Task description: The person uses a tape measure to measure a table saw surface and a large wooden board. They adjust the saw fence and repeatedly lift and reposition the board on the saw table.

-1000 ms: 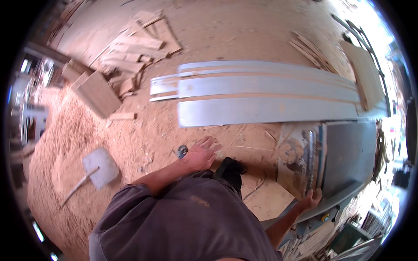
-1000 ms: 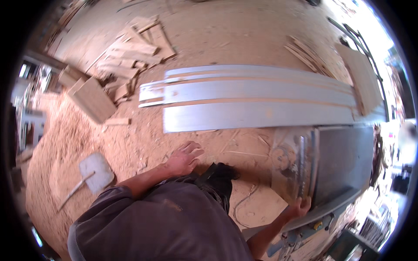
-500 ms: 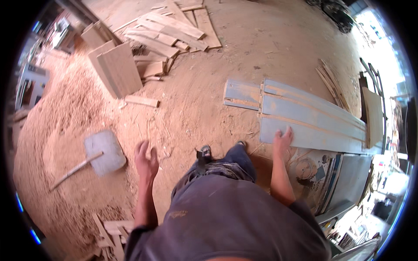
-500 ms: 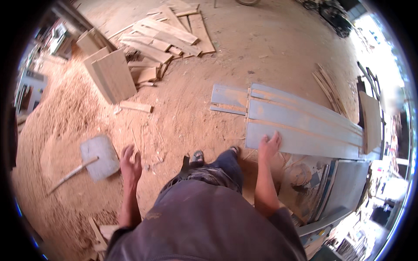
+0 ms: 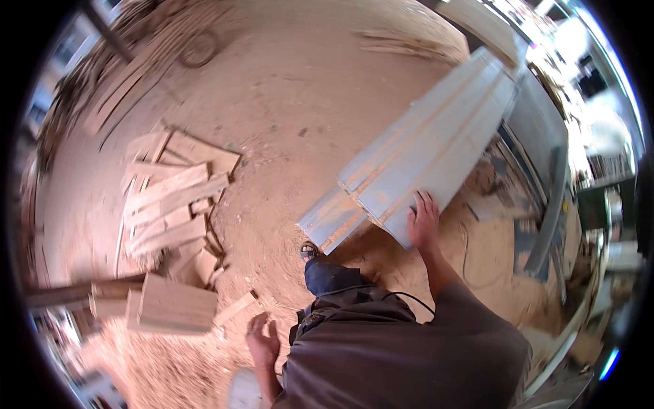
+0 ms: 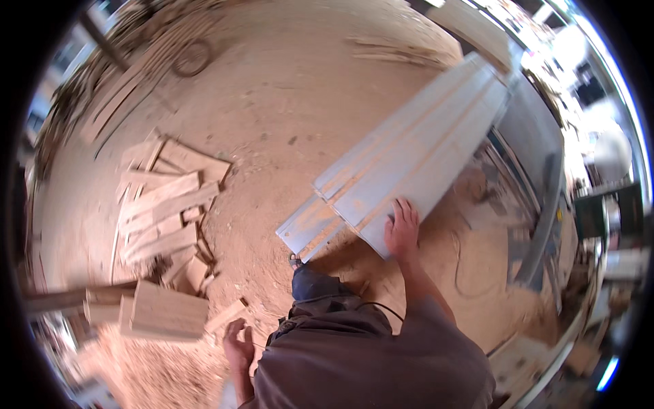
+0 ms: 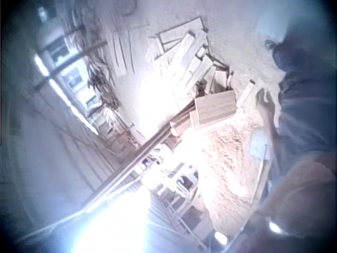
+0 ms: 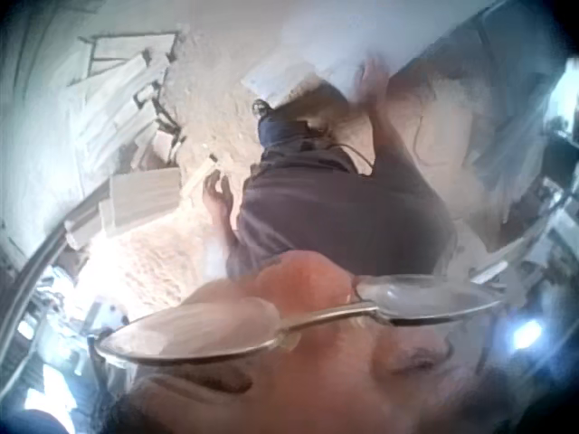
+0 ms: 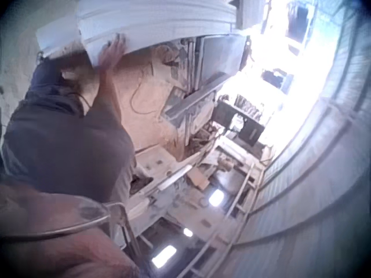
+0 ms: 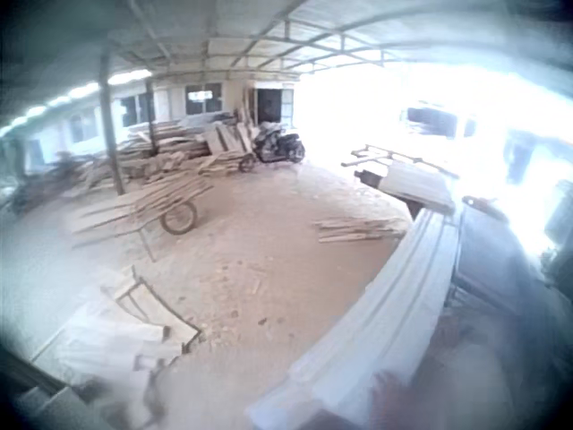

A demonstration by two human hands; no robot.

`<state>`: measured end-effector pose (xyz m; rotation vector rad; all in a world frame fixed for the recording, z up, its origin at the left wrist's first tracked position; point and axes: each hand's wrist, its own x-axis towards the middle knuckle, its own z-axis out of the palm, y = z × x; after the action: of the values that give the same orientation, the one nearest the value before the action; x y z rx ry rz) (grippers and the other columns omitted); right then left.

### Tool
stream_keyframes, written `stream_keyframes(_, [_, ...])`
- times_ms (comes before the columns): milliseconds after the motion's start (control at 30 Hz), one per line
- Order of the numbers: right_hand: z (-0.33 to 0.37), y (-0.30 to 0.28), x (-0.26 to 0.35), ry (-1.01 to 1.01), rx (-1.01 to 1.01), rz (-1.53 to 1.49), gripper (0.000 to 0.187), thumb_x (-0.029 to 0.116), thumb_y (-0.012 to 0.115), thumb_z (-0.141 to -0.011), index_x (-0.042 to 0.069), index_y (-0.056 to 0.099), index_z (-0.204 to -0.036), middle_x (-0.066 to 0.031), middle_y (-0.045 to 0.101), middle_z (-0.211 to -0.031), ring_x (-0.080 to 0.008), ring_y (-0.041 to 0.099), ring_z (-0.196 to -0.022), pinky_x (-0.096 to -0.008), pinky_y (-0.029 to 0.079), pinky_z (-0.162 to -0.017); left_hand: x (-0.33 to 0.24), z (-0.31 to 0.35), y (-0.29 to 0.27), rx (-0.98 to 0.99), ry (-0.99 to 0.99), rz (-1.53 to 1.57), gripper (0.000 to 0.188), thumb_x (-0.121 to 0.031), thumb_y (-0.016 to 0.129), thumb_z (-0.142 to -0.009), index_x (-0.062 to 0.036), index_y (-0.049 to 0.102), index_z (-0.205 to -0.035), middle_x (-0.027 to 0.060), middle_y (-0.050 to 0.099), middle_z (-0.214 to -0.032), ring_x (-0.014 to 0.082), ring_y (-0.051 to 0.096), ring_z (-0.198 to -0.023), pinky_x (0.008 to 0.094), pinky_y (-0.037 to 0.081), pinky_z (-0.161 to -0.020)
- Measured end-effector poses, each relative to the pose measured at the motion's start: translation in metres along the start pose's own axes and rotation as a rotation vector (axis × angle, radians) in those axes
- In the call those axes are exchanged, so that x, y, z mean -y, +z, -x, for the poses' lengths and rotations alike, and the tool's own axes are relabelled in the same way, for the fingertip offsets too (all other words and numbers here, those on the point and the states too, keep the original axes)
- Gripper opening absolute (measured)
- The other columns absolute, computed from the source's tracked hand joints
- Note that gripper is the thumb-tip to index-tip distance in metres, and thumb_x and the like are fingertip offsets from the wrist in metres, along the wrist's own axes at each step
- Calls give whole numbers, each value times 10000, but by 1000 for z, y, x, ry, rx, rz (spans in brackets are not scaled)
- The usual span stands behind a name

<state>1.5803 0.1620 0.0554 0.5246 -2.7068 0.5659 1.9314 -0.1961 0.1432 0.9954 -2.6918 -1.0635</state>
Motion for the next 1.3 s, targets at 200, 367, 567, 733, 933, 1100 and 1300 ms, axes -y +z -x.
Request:
stream_keyframes(200, [7,9,-3,202,-23,147,528,90,576,-807,19,522,-1327,-152,480,-1404,-352,407,-1348,-492,305,-1127,62,-127,-81,-141,20,1,196,-64,628,-875,61,663,-1021,195,706,-882,332,679,-795,388,533,-758])
stream_keyframes(367, [-7,40,43,444,-123,198,537,110,597,-811,39,520,-1338,-152,460,-1429,-362,393,-1361,-500,278,-1148,165,-193,-72,168,-112,-137,309,-131,604,-854,61,684,-1083,236,700,-854,353,683,-741,424,535,-703])
stream_keyframes(567, [-16,58,92,706,-188,305,544,170,623,-851,47,501,-1366,-169,452,-1441,-374,374,-1375,-516,256,-1158,227,-266,-24,605,-54,-293,320,-136,603,-845,62,686,-1082,243,695,-845,366,680,-739,437,534,-703])
stream_keyframes(733, [-30,101,98,907,-219,404,543,176,592,-883,22,484,-1392,-165,422,-1494,-361,358,-1395,-500,249,-1165,282,-365,-67,638,28,-338,329,-140,601,-838,64,688,-1082,250,691,-837,377,677,-737,447,533,-703])
stream_keyframes(933, [-53,128,145,1209,-261,425,545,235,607,-886,-11,502,-1361,-188,438,-1472,-376,360,-1385,-505,276,-1144,287,-547,-143,299,433,-340,340,-145,600,-829,65,691,-1081,257,686,-828,389,674,-735,460,533,-702])
stream_keyframes(1100, [-78,148,188,1330,-181,450,574,250,596,-897,-15,466,-1389,-193,409,-1488,-378,324,-1409,-491,266,-1164,179,-687,-142,304,306,-135,379,-98,619,-836,65,652,-1176,195,700,-880,318,669,-774,410,533,-744])
stream_keyframes(1300, [-152,185,196,1494,-278,522,594,249,611,-872,7,462,-1393,-202,391,-1491,-402,328,-1402,-512,272,-1157,135,-791,-88,423,381,-131,398,-162,645,-840,38,655,-1183,210,699,-918,359,667,-817,436,527,-770])
